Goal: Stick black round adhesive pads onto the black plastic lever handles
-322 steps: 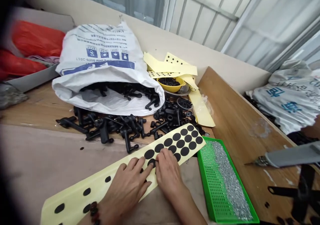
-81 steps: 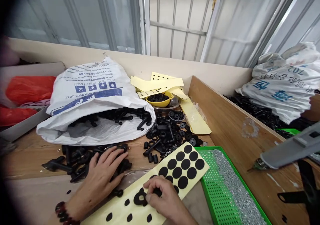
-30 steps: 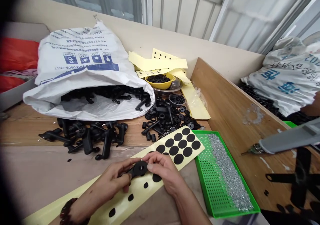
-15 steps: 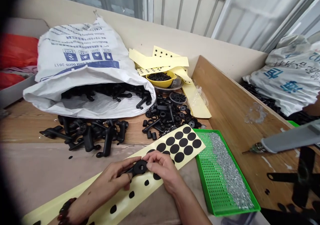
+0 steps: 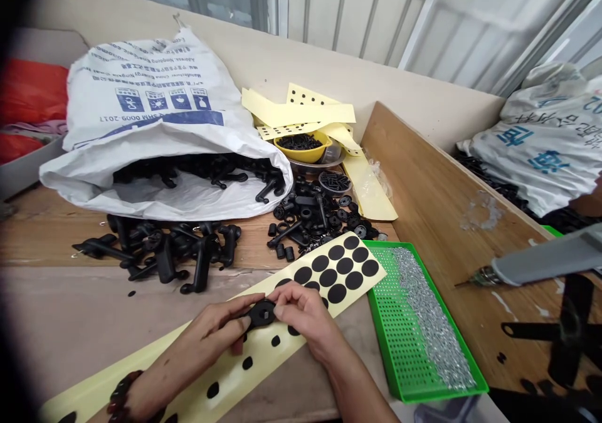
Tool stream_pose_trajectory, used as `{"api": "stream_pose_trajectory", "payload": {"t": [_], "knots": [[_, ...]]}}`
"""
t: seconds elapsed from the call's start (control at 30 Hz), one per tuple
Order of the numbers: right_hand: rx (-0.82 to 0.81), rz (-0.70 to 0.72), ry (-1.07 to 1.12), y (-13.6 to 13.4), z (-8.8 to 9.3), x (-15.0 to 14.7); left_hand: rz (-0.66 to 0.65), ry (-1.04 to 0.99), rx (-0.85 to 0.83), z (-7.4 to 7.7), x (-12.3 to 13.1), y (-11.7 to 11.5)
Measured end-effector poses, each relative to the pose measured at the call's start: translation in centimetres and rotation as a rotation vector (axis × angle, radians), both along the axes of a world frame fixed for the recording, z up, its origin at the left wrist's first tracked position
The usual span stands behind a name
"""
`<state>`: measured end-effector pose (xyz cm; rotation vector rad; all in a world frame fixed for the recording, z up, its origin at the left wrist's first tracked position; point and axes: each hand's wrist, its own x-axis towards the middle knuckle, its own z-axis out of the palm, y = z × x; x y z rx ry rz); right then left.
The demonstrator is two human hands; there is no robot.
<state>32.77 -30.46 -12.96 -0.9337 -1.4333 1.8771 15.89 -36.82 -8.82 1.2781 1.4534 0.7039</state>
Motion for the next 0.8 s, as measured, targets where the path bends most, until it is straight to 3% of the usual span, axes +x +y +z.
{"api": "stream_pose_trajectory", "payload": {"t": [0.2, 0.5, 0.8], "knots": [[0.000, 0.004, -0.009, 0.2, 0.1, -0.1, 0.010, -0.024, -0.042, 0.0, 0.0, 0.2], [0.083, 0.006, -0.072, 0.1, -0.5, -0.3, 0.074, 0.014, 0.021, -2.9, 0.0, -0.5], [0.085, 0.014, -0.092, -0.3, -0.5, -0.5, 0.224, 0.066, 0.013, -3.1, 0.7, -1.0]]}}
